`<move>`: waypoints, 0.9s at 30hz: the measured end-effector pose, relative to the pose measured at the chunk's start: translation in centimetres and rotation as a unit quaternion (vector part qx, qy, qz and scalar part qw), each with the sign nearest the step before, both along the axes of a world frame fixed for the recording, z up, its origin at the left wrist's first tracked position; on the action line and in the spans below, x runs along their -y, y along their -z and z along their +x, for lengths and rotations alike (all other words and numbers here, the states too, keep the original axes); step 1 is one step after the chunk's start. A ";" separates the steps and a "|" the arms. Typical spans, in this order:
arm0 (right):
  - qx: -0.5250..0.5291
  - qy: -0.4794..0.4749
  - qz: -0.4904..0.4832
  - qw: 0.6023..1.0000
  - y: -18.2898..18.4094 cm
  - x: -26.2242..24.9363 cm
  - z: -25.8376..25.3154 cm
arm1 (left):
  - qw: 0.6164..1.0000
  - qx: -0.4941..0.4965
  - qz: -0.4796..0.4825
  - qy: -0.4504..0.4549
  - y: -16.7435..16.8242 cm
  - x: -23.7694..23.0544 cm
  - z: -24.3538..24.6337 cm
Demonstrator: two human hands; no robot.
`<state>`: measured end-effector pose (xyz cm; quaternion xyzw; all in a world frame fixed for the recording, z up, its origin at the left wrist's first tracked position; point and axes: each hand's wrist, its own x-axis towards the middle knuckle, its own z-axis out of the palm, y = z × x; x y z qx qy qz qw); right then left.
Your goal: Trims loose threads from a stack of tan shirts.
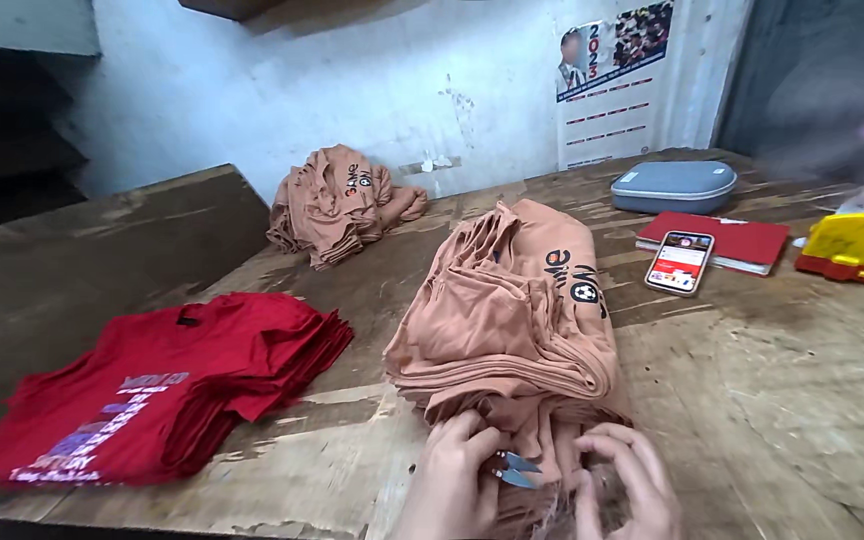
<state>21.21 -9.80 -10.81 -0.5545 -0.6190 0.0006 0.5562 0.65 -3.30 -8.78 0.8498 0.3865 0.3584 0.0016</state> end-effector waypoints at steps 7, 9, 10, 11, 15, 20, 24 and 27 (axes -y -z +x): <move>0.052 -0.043 -0.048 0.997 -0.1 -1.8 -2.1 | 0.998 0.007 -0.059 0.028 0.1 -0.6 -0.4; 0.036 -0.063 -0.066 0.995 0.2 -2.1 -1.7 | 0.998 0.023 -0.047 0.037 0.2 -0.9 -0.6; 0.028 -0.061 -0.067 0.995 0.3 -2.1 -1.7 | 0.998 0.028 -0.046 0.043 0.2 -0.9 -0.6; 0.021 -0.059 -0.066 0.996 0.3 -2.0 -1.7 | 0.997 0.032 -0.047 0.045 0.1 -0.8 -0.6; -0.012 -0.042 -0.060 0.997 0.6 -1.6 -2.1 | 0.999 0.017 -0.028 0.033 -0.8 0.2 -0.4; -0.039 -0.035 -0.040 0.998 1.1 -1.2 -1.9 | 0.980 -0.070 0.181 -0.035 -1.3 1.7 0.9; -0.037 -0.023 -0.040 0.998 1.2 -0.9 -1.6 | 0.966 -0.117 0.224 -0.050 -1.2 1.7 1.5; -0.038 -0.024 -0.043 0.998 1.4 -0.9 -1.5 | 0.962 -0.128 0.236 -0.051 -1.0 1.5 1.7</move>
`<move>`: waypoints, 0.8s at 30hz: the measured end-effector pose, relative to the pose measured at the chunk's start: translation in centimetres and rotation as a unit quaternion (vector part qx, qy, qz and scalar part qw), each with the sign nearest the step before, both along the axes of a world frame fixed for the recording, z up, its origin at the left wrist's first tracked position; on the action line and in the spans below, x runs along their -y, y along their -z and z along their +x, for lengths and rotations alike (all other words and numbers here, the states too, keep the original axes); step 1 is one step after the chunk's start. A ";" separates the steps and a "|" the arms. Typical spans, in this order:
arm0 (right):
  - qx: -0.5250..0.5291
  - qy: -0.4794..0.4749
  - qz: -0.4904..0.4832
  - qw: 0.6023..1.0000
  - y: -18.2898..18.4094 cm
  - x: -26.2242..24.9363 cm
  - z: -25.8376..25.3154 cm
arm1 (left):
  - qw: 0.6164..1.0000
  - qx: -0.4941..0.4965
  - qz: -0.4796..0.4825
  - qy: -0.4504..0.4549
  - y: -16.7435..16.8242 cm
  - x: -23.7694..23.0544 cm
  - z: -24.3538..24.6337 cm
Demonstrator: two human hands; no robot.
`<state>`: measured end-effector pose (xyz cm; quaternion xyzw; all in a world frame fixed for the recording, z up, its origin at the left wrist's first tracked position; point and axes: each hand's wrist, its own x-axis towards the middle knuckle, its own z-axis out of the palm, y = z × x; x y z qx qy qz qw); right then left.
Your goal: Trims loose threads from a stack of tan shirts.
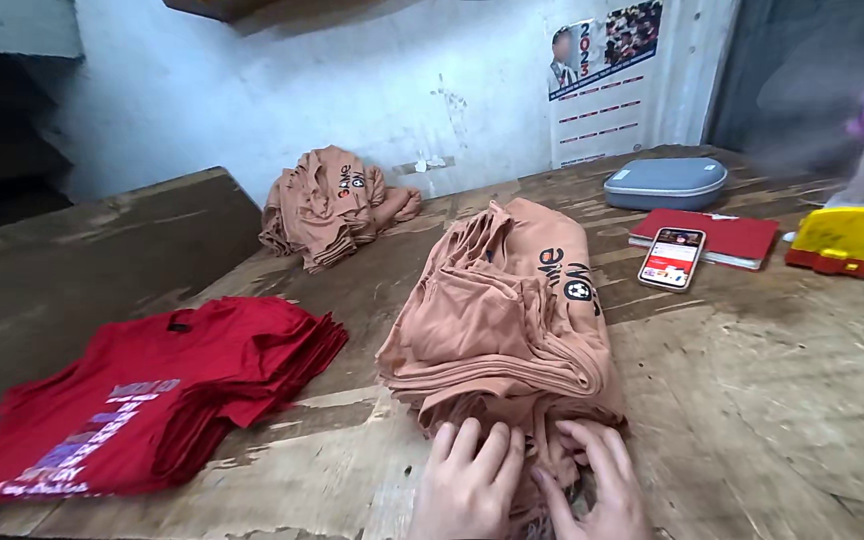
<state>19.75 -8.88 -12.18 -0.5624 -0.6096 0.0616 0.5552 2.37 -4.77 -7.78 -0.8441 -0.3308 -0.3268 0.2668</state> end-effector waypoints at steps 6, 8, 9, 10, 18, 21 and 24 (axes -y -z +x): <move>-0.008 -0.004 0.005 1.000 0.2 0.0 -0.1 | 1.000 0.018 0.003 0.016 0.7 -0.9 0.3; -0.009 -0.003 0.000 1.000 0.1 0.1 0.0 | 0.998 0.055 -0.035 0.026 0.9 -1.0 0.1; -0.012 -0.005 -0.002 1.000 0.1 0.1 0.1 | 0.994 0.074 -0.068 0.032 0.9 -0.9 -0.1; -0.015 -0.007 -0.004 1.000 0.0 0.2 0.2 | 0.990 0.087 -0.101 0.037 0.9 -0.8 -0.3; -0.006 0.002 -0.009 1.000 0.0 0.2 0.1 | 0.996 0.080 -0.039 0.015 1.2 -0.7 -0.3; -0.006 -0.002 -0.009 1.000 0.0 0.2 0.3 | 0.998 0.056 -0.006 0.003 1.2 -0.8 0.0; -0.009 -0.001 -0.007 1.000 0.1 0.2 0.3 | 0.999 0.039 0.012 -0.004 1.2 -0.7 0.3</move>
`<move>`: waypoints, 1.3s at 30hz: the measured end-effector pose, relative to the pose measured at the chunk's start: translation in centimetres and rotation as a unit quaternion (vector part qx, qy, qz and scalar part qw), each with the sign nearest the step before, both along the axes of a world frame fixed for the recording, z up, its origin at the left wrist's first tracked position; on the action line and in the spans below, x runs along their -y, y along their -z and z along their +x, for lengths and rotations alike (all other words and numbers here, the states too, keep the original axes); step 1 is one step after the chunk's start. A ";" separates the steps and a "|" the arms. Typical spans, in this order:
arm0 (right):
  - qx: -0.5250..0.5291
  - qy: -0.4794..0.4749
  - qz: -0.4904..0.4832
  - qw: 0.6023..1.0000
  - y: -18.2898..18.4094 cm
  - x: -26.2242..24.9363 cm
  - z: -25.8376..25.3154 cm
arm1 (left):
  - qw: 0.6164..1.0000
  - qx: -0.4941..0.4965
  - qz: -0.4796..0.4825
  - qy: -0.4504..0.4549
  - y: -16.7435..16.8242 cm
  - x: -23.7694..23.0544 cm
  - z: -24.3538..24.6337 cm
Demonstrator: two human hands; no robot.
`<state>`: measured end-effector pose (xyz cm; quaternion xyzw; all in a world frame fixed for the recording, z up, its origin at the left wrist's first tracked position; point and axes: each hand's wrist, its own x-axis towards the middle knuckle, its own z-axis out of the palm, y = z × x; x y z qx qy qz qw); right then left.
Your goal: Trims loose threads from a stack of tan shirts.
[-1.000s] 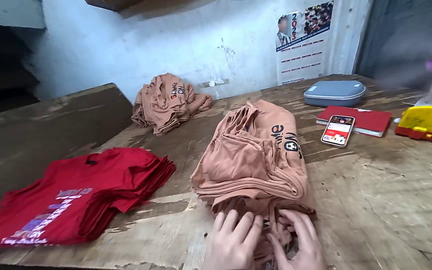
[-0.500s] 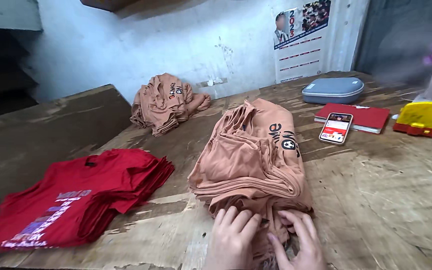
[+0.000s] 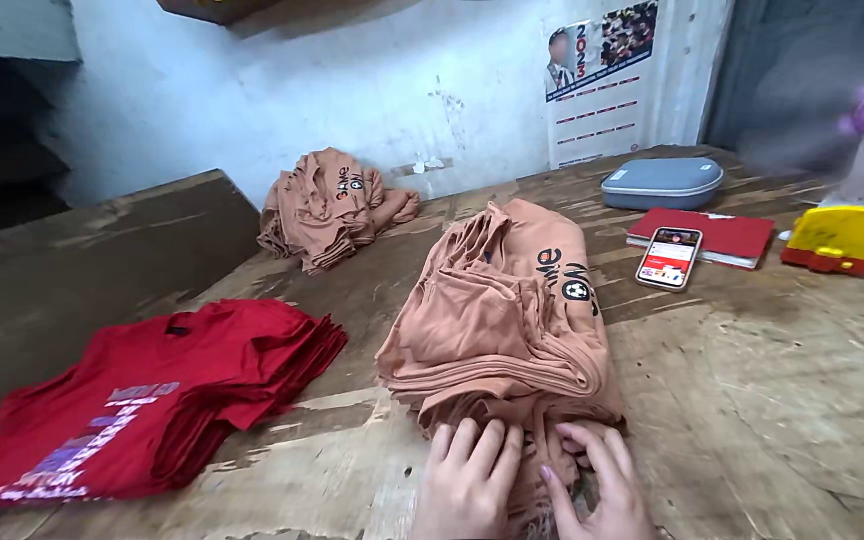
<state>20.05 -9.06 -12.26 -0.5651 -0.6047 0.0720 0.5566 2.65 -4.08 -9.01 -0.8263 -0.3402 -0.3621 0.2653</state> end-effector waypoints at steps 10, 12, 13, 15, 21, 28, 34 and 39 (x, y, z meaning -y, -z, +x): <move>-0.021 0.008 0.020 1.000 0.0 0.0 0.0 | 0.981 0.092 -0.158 0.066 0.4 0.2 -1.4; -0.029 0.018 0.050 0.998 0.2 -0.1 0.0 | 0.977 0.086 -0.186 0.065 0.8 0.0 -1.8; -0.028 0.020 0.057 0.998 0.3 -0.1 0.0 | 0.977 0.086 -0.184 0.063 1.0 -0.1 -1.9; -0.029 0.021 0.054 0.998 0.3 -0.1 -0.1 | 0.982 0.090 -0.154 0.059 1.2 -0.2 -1.6; -0.017 0.028 0.041 0.999 0.2 0.0 0.0 | 0.998 0.044 -0.041 0.010 0.8 -0.1 -0.4; -0.016 0.030 0.042 0.999 0.3 -0.1 0.0 | 1.000 0.013 0.003 -0.005 0.6 -0.1 0.4; -0.064 0.019 0.090 0.994 0.5 0.0 0.2 | 0.985 0.076 -0.145 0.055 0.2 0.0 -1.1; -0.058 -0.019 0.147 0.987 0.6 0.3 0.0 | 0.967 0.101 -0.224 0.064 1.3 -0.8 -2.7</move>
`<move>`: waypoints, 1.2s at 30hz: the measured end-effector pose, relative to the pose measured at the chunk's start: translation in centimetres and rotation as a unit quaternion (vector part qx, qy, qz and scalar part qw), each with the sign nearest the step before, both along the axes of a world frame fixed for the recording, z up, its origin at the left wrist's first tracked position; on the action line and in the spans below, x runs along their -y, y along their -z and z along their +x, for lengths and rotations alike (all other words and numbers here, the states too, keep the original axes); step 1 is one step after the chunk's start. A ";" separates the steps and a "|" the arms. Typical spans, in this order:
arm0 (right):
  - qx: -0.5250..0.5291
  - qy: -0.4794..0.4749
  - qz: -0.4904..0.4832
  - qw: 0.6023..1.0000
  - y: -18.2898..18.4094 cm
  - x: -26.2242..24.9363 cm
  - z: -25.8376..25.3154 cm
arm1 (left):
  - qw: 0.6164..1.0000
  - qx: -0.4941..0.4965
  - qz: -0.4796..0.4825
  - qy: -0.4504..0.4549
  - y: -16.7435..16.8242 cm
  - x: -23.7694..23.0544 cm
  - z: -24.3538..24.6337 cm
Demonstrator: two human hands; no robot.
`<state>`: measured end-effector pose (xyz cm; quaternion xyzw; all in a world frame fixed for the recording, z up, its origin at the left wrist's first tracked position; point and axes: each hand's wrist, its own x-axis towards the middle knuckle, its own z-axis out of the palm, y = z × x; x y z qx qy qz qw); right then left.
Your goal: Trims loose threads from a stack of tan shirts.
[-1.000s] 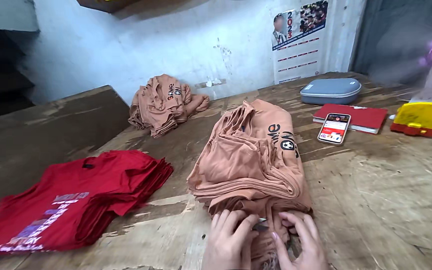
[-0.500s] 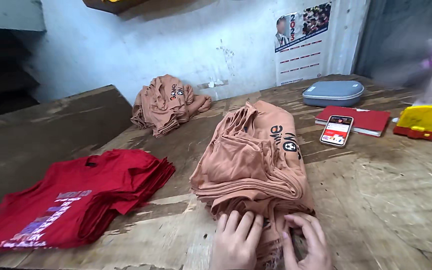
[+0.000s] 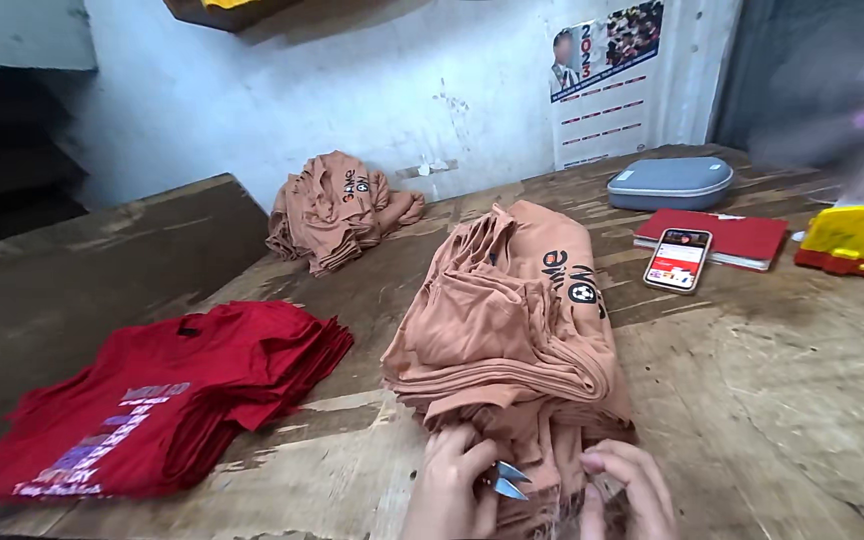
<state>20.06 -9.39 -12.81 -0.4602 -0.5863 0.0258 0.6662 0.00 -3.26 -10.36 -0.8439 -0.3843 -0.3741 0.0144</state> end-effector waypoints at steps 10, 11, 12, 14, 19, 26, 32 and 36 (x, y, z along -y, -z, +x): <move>0.086 0.073 -0.016 0.993 -1.9 -3.1 -4.1 | 0.994 0.082 -0.028 0.072 -2.4 -1.8 -0.2; 0.029 0.032 -0.012 0.999 -2.2 -3.8 -4.2 | 0.994 0.086 -0.036 0.063 -2.7 -2.0 -0.1; -0.043 -0.023 -0.016 0.999 -2.4 -4.4 -4.0 | 0.993 0.093 -0.056 0.055 -3.1 -2.3 0.0; -0.167 -0.125 -0.026 0.978 -2.8 -5.2 -3.3 | 0.987 0.117 -0.104 0.045 -3.5 -3.0 0.4; 0.076 -0.051 -0.011 0.996 -1.3 -4.8 -2.8 | 0.973 0.161 -0.156 0.048 -3.3 -3.7 0.6; -0.029 -0.041 0.009 0.999 -1.5 -0.7 -0.2 | 0.981 0.156 -0.074 0.088 -2.8 -1.5 -1.2; -0.092 -0.109 -0.033 0.989 -0.4 0.3 -0.2 | 0.972 0.019 0.233 -0.013 -1.2 0.6 0.6; -0.109 -0.126 -0.029 0.986 -0.5 0.1 -0.6 | 0.960 -0.015 0.278 -0.021 -0.5 0.3 1.1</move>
